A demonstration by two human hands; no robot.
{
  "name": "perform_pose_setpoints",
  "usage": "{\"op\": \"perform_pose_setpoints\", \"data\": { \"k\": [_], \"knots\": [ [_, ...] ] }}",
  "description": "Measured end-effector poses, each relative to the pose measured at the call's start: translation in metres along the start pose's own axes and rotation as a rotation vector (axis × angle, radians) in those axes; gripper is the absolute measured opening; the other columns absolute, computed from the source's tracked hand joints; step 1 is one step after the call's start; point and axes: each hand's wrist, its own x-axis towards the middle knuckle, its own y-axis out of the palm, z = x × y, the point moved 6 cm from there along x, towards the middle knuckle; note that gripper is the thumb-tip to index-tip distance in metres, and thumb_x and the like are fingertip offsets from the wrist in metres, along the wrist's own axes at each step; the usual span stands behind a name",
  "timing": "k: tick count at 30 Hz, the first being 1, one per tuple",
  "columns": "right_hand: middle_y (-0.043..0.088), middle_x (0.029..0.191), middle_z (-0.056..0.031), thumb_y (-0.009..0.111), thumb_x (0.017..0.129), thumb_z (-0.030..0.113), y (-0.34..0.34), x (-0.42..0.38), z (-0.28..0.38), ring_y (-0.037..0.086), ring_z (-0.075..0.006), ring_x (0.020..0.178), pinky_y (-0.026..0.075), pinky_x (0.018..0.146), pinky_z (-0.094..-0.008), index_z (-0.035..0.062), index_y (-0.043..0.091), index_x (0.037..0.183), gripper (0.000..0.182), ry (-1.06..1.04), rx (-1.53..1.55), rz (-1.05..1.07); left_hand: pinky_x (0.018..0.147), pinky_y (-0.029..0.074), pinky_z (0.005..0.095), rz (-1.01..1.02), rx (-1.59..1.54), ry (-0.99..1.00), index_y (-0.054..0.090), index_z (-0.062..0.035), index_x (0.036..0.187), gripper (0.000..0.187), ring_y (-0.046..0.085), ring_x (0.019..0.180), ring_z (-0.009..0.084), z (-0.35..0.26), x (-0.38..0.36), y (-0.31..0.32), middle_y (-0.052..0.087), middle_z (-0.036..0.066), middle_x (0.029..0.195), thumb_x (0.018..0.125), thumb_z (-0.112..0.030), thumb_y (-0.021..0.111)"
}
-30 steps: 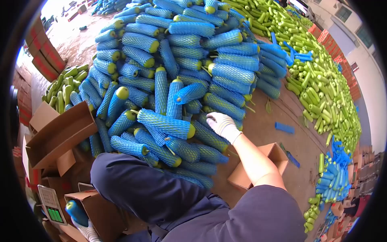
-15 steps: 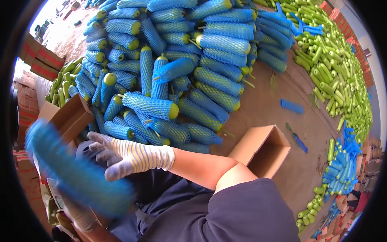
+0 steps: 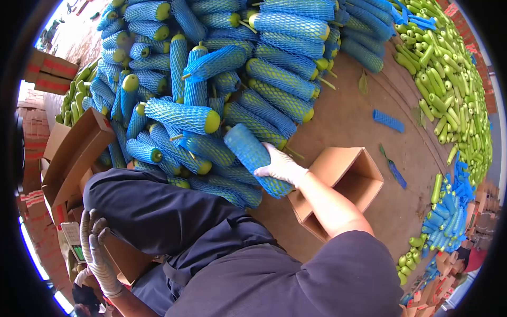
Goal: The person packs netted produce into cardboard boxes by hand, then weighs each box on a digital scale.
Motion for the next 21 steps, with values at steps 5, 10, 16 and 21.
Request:
{"op": "perform_pose_setpoints", "data": {
  "k": [5,10,16,21],
  "knots": [
    [0.047,0.143,-0.0281,0.081,0.067,0.039,0.007,0.025,0.043,0.049,-0.0389,0.131,0.040,0.110,-0.0401,0.0041,0.029,0.152,0.106,-0.020,-0.482,-0.076,0.108,0.039,0.0335,-0.019,0.117,0.062,0.033,-0.0016,0.152,0.063,0.052,0.127,0.0208,-0.008,-0.002,-0.012,0.045,0.016,0.148,0.104,-0.040,0.044],
    [0.058,0.127,-0.0269,0.078,0.073,0.037,-0.056,0.075,0.066,0.057,-0.0387,0.118,0.047,0.101,-0.0426,0.0017,0.044,0.142,0.085,-0.260,-0.537,-0.150,0.106,0.041,0.0334,-0.059,0.071,0.049,0.033,-0.0022,0.152,0.062,0.053,0.127,0.0229,0.002,-0.005,-0.019,0.045,0.016,0.148,0.104,-0.041,0.042],
    [0.054,0.135,-0.0179,0.083,0.070,0.039,-0.186,0.111,0.050,0.055,-0.0334,0.122,0.046,0.104,-0.0428,0.0048,0.038,0.146,0.095,0.138,-0.988,-0.654,0.106,0.042,0.0336,-0.097,-0.024,0.078,0.033,0.0017,0.151,0.063,0.054,0.128,0.0245,0.013,-0.007,-0.025,0.044,0.017,0.150,0.105,-0.040,0.040],
    [0.056,0.131,-0.0200,0.085,0.066,0.046,-0.156,0.112,0.061,0.056,-0.0327,0.122,0.047,0.102,-0.0424,-0.0010,0.049,0.134,0.090,0.306,-1.069,-0.414,0.107,0.041,0.0345,-0.093,-0.042,0.123,0.031,0.0037,0.151,0.061,0.053,0.130,0.0251,0.014,-0.013,-0.028,0.042,0.018,0.151,0.106,-0.037,0.038]
  ]
}}
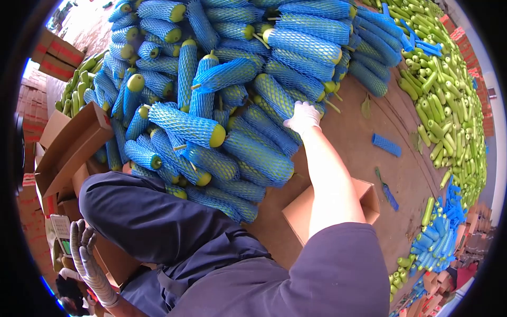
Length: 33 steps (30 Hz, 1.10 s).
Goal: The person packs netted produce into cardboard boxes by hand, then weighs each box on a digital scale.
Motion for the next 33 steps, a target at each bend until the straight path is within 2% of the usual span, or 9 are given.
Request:
{"op": "perform_pose_setpoints", "data": {
  "k": [6,11,16,22,24,26,30,32,33],
  "knots": [
    [0.061,0.127,-0.0253,0.087,0.070,0.036,0.034,-0.020,0.000,0.061,-0.0357,0.117,0.049,0.097,-0.0415,-0.0017,0.048,0.136,0.086,0.066,0.629,0.037,0.108,0.040,0.0342,-0.004,0.028,-0.050,0.031,0.0026,0.152,0.061,0.053,0.129,0.0249,0.018,0.002,-0.015,0.043,0.016,0.151,0.106,-0.037,0.037],
    [0.064,0.118,-0.0124,0.089,0.071,0.022,0.063,-0.058,0.021,0.060,-0.0253,0.106,0.047,0.097,-0.0398,0.0000,0.050,0.133,0.077,-0.093,1.558,0.241,0.108,0.040,0.0351,-0.051,0.056,-0.033,0.034,0.0015,0.151,0.061,0.054,0.127,0.0248,0.013,0.001,-0.022,0.046,0.016,0.149,0.105,-0.039,0.040],
    [0.056,0.137,-0.0194,0.087,0.075,0.024,0.066,-0.046,0.015,0.049,-0.0309,0.131,0.036,0.112,-0.0402,-0.0037,0.045,0.139,0.082,-0.187,1.151,0.291,0.108,0.041,0.0339,-0.080,0.066,-0.030,0.033,0.0017,0.151,0.064,0.052,0.129,0.0239,0.029,-0.002,-0.051,0.045,0.017,0.150,0.104,-0.042,0.042],
    [0.041,0.149,-0.0266,0.075,0.084,0.028,-0.120,0.029,-0.062,0.040,-0.0403,0.138,0.032,0.116,-0.0412,-0.0043,0.042,0.141,0.073,-0.038,0.753,-0.921,0.109,0.039,0.0351,-0.109,0.142,0.003,0.031,0.0000,0.152,0.062,0.049,0.130,0.0238,0.024,-0.004,-0.086,0.041,0.013,0.153,0.105,-0.039,0.041],
    [0.039,0.149,-0.0275,0.075,0.082,0.035,-0.120,0.096,-0.096,0.039,-0.0408,0.139,0.031,0.117,-0.0418,-0.0039,0.037,0.146,0.084,0.000,0.594,-0.959,0.110,0.038,0.0361,-0.134,0.174,-0.015,0.031,-0.0011,0.152,0.061,0.048,0.131,0.0243,0.025,-0.005,-0.100,0.041,0.013,0.153,0.106,-0.040,0.040],
    [0.035,0.152,-0.0281,0.075,0.080,0.043,-0.123,0.112,-0.106,0.037,-0.0402,0.140,0.030,0.117,-0.0414,-0.0033,0.030,0.150,0.094,0.147,0.817,-0.676,0.110,0.038,0.0365,-0.180,0.232,-0.028,0.029,-0.0022,0.153,0.062,0.048,0.132,0.0247,0.020,-0.012,-0.102,0.039,0.013,0.154,0.105,-0.040,0.040],
    [0.071,0.110,-0.0208,0.074,0.082,0.053,-0.125,0.097,-0.111,0.065,-0.0299,0.111,0.045,0.101,-0.0402,-0.0041,0.069,0.111,0.064,-0.070,1.353,-0.426,0.111,0.036,0.0362,-0.131,0.178,-0.042,0.025,-0.0034,0.155,0.061,0.045,0.134,0.0244,0.078,-0.037,-0.166,0.036,0.013,0.156,0.107,-0.038,0.038],
    [0.066,0.123,-0.0237,0.077,0.077,0.058,-0.119,0.085,-0.096,0.066,-0.0323,0.108,0.048,0.098,-0.0396,-0.0047,0.063,0.122,0.078,-0.083,0.731,-0.398,0.113,0.035,0.0374,-0.113,-0.225,-0.175,0.025,-0.0033,0.155,0.058,0.044,0.136,0.0257,0.134,-0.045,-0.208,0.034,0.013,0.156,0.108,-0.035,0.036],
    [0.064,0.124,-0.0243,0.079,0.074,0.059,-0.105,0.084,-0.081,0.064,-0.0350,0.111,0.047,0.101,-0.0410,-0.0049,0.057,0.129,0.087,-0.095,0.502,-0.506,0.114,0.034,0.0385,-0.130,-0.019,-0.115,0.026,-0.0031,0.155,0.055,0.043,0.136,0.0273,0.090,-0.042,-0.166,0.034,0.014,0.156,0.108,-0.031,0.035]
  ]
}}
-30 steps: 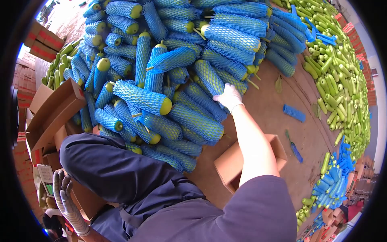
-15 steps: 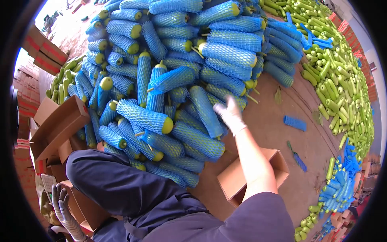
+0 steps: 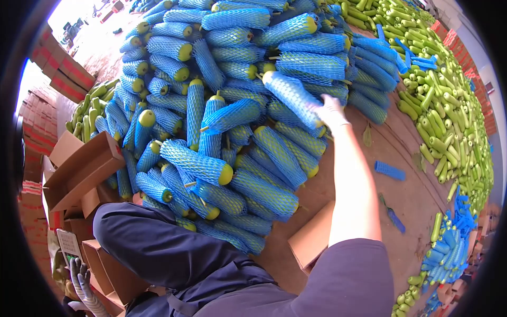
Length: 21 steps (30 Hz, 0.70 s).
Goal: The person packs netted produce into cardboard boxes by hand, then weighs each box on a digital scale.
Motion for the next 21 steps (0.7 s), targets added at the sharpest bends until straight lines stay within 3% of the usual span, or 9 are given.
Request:
{"op": "perform_pose_setpoints", "data": {
  "k": [2,5,8,11,13,15,18,20,21],
  "knots": [
    [0.054,0.136,-0.0222,0.083,0.067,0.059,0.027,-0.032,0.041,0.048,-0.0388,0.132,0.040,0.111,-0.0455,0.0025,0.040,0.145,0.106,-0.021,-0.308,0.233,0.114,0.034,0.0385,0.009,0.071,0.019,0.027,-0.0029,0.154,0.054,0.043,0.136,0.0274,-0.017,0.000,0.028,0.034,0.014,0.156,0.108,-0.030,0.036],
    [0.046,0.146,-0.0179,0.083,0.067,0.055,0.058,-0.072,0.068,0.030,-0.0380,0.144,0.035,0.113,-0.0513,0.0057,0.039,0.147,0.103,-0.132,-0.602,0.083,0.114,0.034,0.0389,0.037,0.096,0.036,0.030,-0.0015,0.153,0.054,0.043,0.135,0.0279,-0.024,0.005,0.034,0.037,0.014,0.154,0.108,-0.030,0.038],
    [0.057,0.135,-0.0165,0.079,0.072,0.050,0.075,-0.074,0.067,0.047,-0.0386,0.130,0.041,0.108,-0.0458,0.0054,0.051,0.137,0.083,-0.085,-0.258,0.217,0.114,0.035,0.0397,0.047,0.149,0.080,0.031,-0.0004,0.152,0.053,0.045,0.134,0.0280,-0.027,0.002,0.038,0.039,0.014,0.153,0.108,-0.029,0.038],
    [0.056,0.135,-0.0132,0.078,0.074,0.037,0.038,-0.061,0.041,0.050,-0.0361,0.126,0.041,0.107,-0.0469,0.0084,0.053,0.135,0.072,-0.149,-0.182,-0.286,0.113,0.035,0.0397,-0.002,0.165,0.041,0.031,0.0001,0.152,0.053,0.046,0.134,0.0281,-0.018,-0.007,0.028,0.039,0.015,0.153,0.108,-0.028,0.039],
    [0.050,0.142,-0.0117,0.079,0.072,0.030,0.030,-0.048,0.023,0.046,-0.0334,0.131,0.039,0.108,-0.0502,0.0097,0.051,0.136,0.073,-0.103,-0.379,-0.310,0.112,0.037,0.0391,-0.002,0.169,0.045,0.031,-0.0001,0.152,0.053,0.047,0.133,0.0277,-0.020,-0.011,0.031,0.041,0.015,0.152,0.108,-0.027,0.039],
    [0.043,0.149,-0.0117,0.080,0.072,0.032,0.036,-0.034,0.005,0.042,-0.0310,0.136,0.038,0.109,-0.0505,0.0120,0.042,0.144,0.084,0.034,-0.442,-0.028,0.111,0.038,0.0386,-0.017,0.174,0.009,0.033,0.0000,0.151,0.052,0.048,0.132,0.0270,-0.011,-0.011,0.023,0.043,0.014,0.150,0.107,-0.026,0.039],
    [0.049,0.143,-0.0148,0.078,0.073,0.036,0.024,-0.022,0.018,0.049,-0.0326,0.130,0.044,0.105,-0.0472,0.0120,0.052,0.137,0.073,0.118,-0.450,0.032,0.109,0.040,0.0373,-0.040,0.193,-0.041,0.036,0.0000,0.150,0.050,0.051,0.129,0.0247,-0.004,-0.014,0.021,0.047,0.013,0.146,0.107,-0.024,0.042],
    [0.061,0.126,-0.0169,0.077,0.076,0.037,0.022,0.004,0.024,0.059,-0.0351,0.115,0.050,0.096,-0.0453,0.0090,0.064,0.118,0.052,0.135,-0.362,0.134,0.105,0.042,0.0343,-0.081,0.201,-0.037,0.041,0.0001,0.147,0.046,0.055,0.122,0.0199,-0.004,-0.015,0.020,0.056,0.011,0.137,0.106,-0.021,0.045],
    [0.066,0.106,-0.0156,0.076,0.076,0.036,-0.004,0.007,0.042,0.063,-0.0363,0.101,0.052,0.089,-0.0468,0.0075,0.069,0.100,0.039,0.019,-0.322,-0.165,0.105,0.042,0.0343,-0.089,0.201,-0.035,0.041,0.0001,0.147,0.046,0.055,0.122,0.0199,-0.004,-0.015,0.019,0.056,0.011,0.137,0.106,-0.021,0.045]
  ]
}}
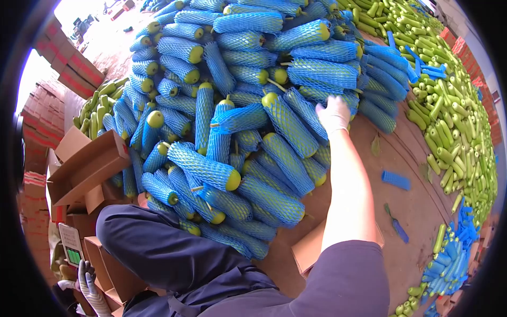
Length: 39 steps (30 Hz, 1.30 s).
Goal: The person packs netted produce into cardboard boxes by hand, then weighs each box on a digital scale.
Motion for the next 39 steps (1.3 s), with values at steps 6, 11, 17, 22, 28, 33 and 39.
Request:
{"op": "perform_pose_setpoints", "data": {
  "k": [6,11,17,22,28,33,39],
  "knots": [
    [0.054,0.132,-0.0140,0.076,0.078,0.033,-0.070,0.056,0.016,0.052,-0.0324,0.123,0.043,0.103,-0.0453,0.0077,0.056,0.128,0.060,-0.219,-0.233,-0.527,0.101,0.042,0.0298,-0.126,0.024,-0.052,0.043,0.0007,0.146,0.046,0.057,0.112,0.0164,0.013,0.000,-0.034,0.058,0.010,0.129,0.106,-0.023,0.045],
    [0.058,0.130,-0.0158,0.067,0.085,0.040,-0.084,0.081,0.016,0.057,-0.0345,0.120,0.048,0.097,-0.0462,0.0102,0.060,0.125,0.050,0.005,-0.154,0.079,0.099,0.049,0.0348,-0.187,0.278,-0.118,0.056,0.0057,0.130,0.035,0.062,0.111,0.0261,-0.065,-0.004,0.004,0.060,0.019,0.130,0.105,-0.016,0.046],
    [0.062,0.129,-0.0171,0.056,0.090,0.036,-0.068,0.089,-0.032,0.060,-0.0360,0.116,0.049,0.098,-0.0455,0.0121,0.062,0.126,0.044,0.092,0.009,-0.158,0.100,0.047,0.0350,-0.158,0.300,-0.053,0.053,0.0052,0.135,0.037,0.061,0.114,0.0251,-0.036,-0.008,-0.017,0.062,0.017,0.128,0.104,-0.013,0.047],
    [0.059,0.134,-0.0214,0.058,0.089,0.027,-0.012,0.074,-0.045,0.053,-0.0350,0.129,0.040,0.109,-0.0408,0.0033,0.053,0.137,0.053,0.034,0.240,0.217,0.101,0.046,0.0344,-0.193,0.123,-0.211,0.053,0.0040,0.137,0.038,0.060,0.115,0.0235,-0.021,-0.014,-0.022,0.061,0.017,0.130,0.103,-0.014,0.048],
    [0.068,0.117,-0.0194,0.060,0.091,0.044,0.025,0.049,-0.052,0.063,-0.0323,0.112,0.045,0.098,-0.0399,0.0038,0.068,0.115,0.048,0.115,0.477,0.271,0.099,0.046,0.0346,-0.236,0.083,-0.300,0.054,0.0021,0.137,0.038,0.060,0.111,0.0235,0.016,-0.023,-0.036,0.064,0.013,0.125,0.103,-0.014,0.050],
    [0.064,0.122,-0.0202,0.060,0.089,0.037,-0.014,0.057,-0.057,0.062,-0.0382,0.112,0.049,0.095,-0.0466,0.0051,0.067,0.113,0.041,0.108,0.073,0.165,0.097,0.046,0.0293,-0.163,-0.001,-0.306,0.049,0.0004,0.141,0.043,0.059,0.109,0.0192,0.089,-0.017,-0.080,0.061,0.010,0.125,0.102,-0.019,0.053],
    [0.021,0.161,-0.0220,0.050,0.085,0.016,0.022,0.075,-0.111,0.038,-0.0432,0.140,0.037,0.113,-0.0473,0.0076,0.030,0.152,0.070,0.173,0.057,0.111,0.086,0.045,0.0228,-0.154,0.241,-0.373,0.050,-0.0033,0.141,0.042,0.055,0.098,0.0090,0.137,-0.054,-0.134,0.060,0.003,0.118,0.105,-0.024,0.052]
  ]
}}
